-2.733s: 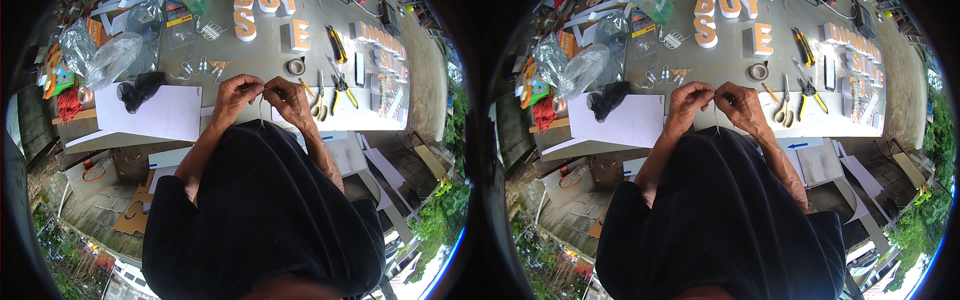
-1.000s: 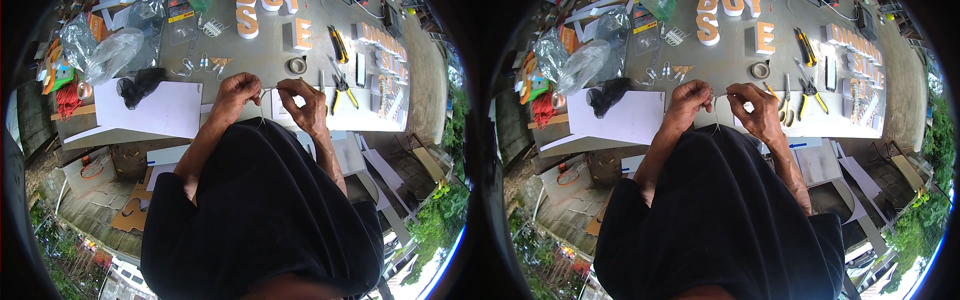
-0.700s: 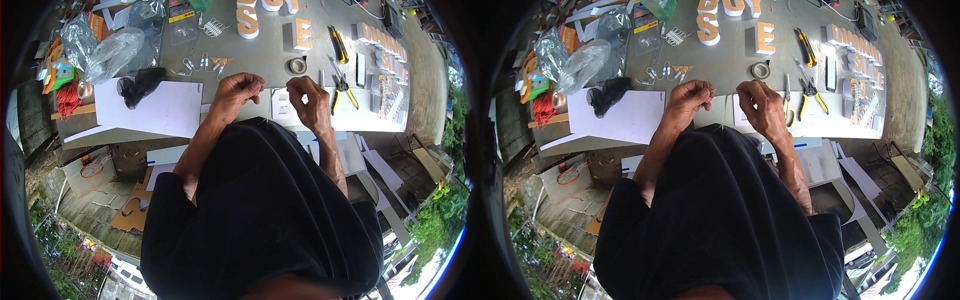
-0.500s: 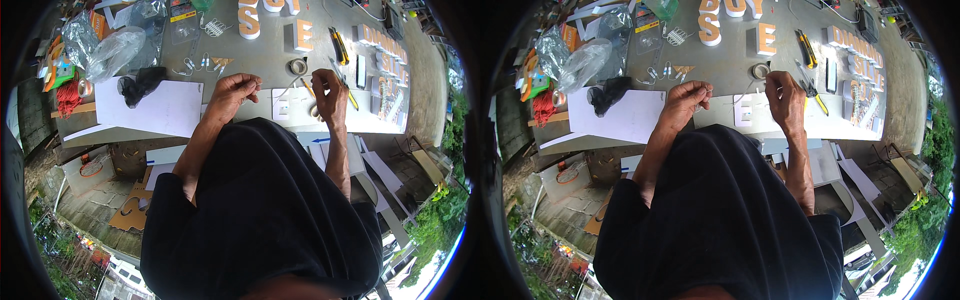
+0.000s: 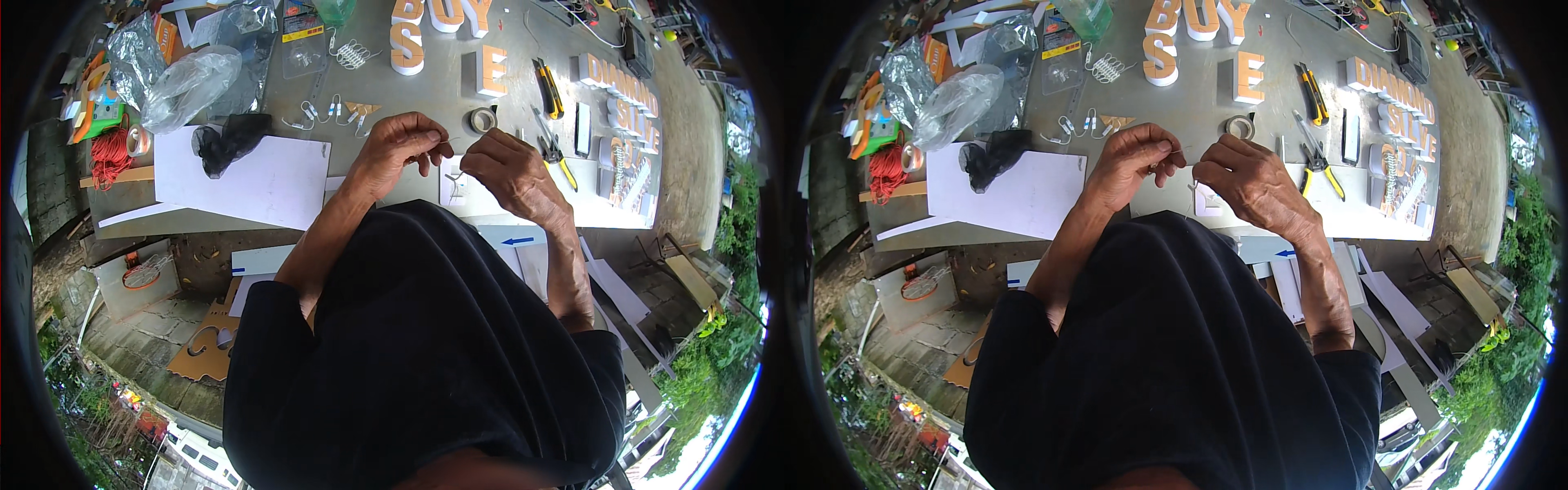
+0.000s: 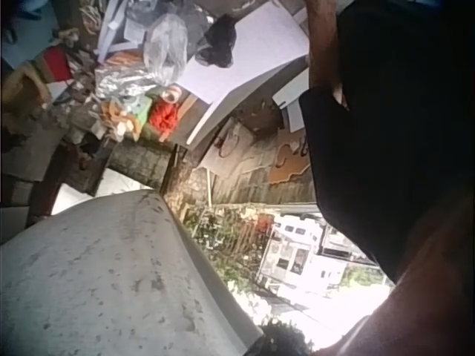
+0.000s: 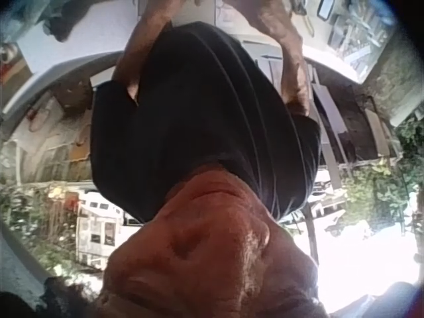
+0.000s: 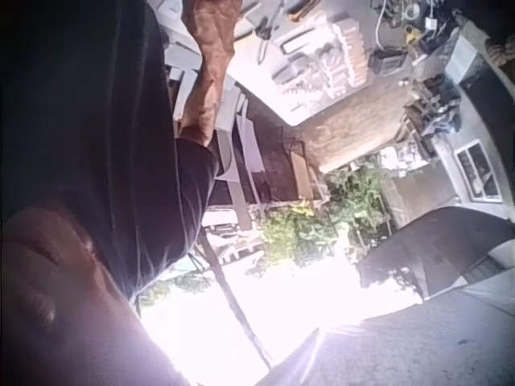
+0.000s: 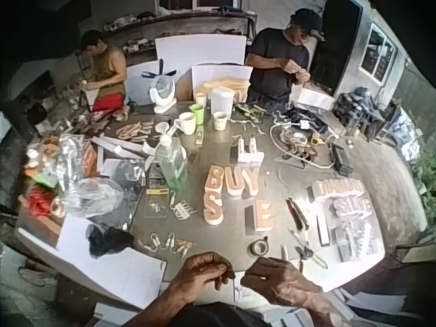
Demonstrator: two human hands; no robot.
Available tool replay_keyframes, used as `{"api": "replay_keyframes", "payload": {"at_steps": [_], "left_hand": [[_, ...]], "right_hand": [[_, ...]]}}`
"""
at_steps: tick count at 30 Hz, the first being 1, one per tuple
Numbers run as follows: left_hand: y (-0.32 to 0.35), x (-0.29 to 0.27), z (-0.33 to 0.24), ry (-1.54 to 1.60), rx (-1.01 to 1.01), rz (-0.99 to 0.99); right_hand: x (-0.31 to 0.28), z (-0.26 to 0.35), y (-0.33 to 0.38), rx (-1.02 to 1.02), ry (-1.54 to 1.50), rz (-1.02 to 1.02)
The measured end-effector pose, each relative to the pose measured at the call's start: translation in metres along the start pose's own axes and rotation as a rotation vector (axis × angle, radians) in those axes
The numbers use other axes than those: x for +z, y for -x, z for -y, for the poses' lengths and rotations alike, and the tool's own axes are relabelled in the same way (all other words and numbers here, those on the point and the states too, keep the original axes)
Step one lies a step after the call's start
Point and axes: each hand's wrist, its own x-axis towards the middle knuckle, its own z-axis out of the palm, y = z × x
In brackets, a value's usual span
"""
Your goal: Connecting LED strips and electrical wiring inside 3D sign letters.
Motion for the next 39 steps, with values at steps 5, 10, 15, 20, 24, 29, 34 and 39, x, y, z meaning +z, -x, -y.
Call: {"api": "replay_keyframes", "payload": {"at_steps": [5, 10, 15, 20, 24, 29, 34, 39], "left_hand": [[-0.004, 0.003, 0.001, 0.154, -0.092, 0.140], [-0.003, 0.005, 0.005, 0.016, -0.090, 0.021], [-0.004, 0.010, 0.007, -0.065, -0.078, -0.060], [-0.005, 0.012, 0.009, -0.062, -0.068, -0.095], [-0.006, 0.016, 0.009, -0.041, -0.031, -0.134], [-0.006, 0.018, 0.014, -0.113, -0.059, -0.207], [-0.001, 0.021, 0.011, -0.530, 0.070, -0.228], [-0.001, 0.028, 0.010, -0.762, 0.210, -0.214]], "right_hand": [[-0.003, -0.007, 0.000, 0.051, 0.086, -0.026], [-0.007, 0.001, 0.002, 0.070, -0.012, -0.072], [0.007, 0.006, -0.001, 0.066, 0.153, -0.109], [0.020, 0.002, 0.002, 0.052, 0.124, -0.130], [0.030, 0.007, 0.004, 0.035, 0.094, -0.179], [0.035, 0.015, 0.005, 0.062, 0.077, -0.150], [0.023, 0.000, 0.009, 0.171, -0.018, -0.248], [0.020, -0.007, 0.005, 0.083, -0.009, -0.234]]}}
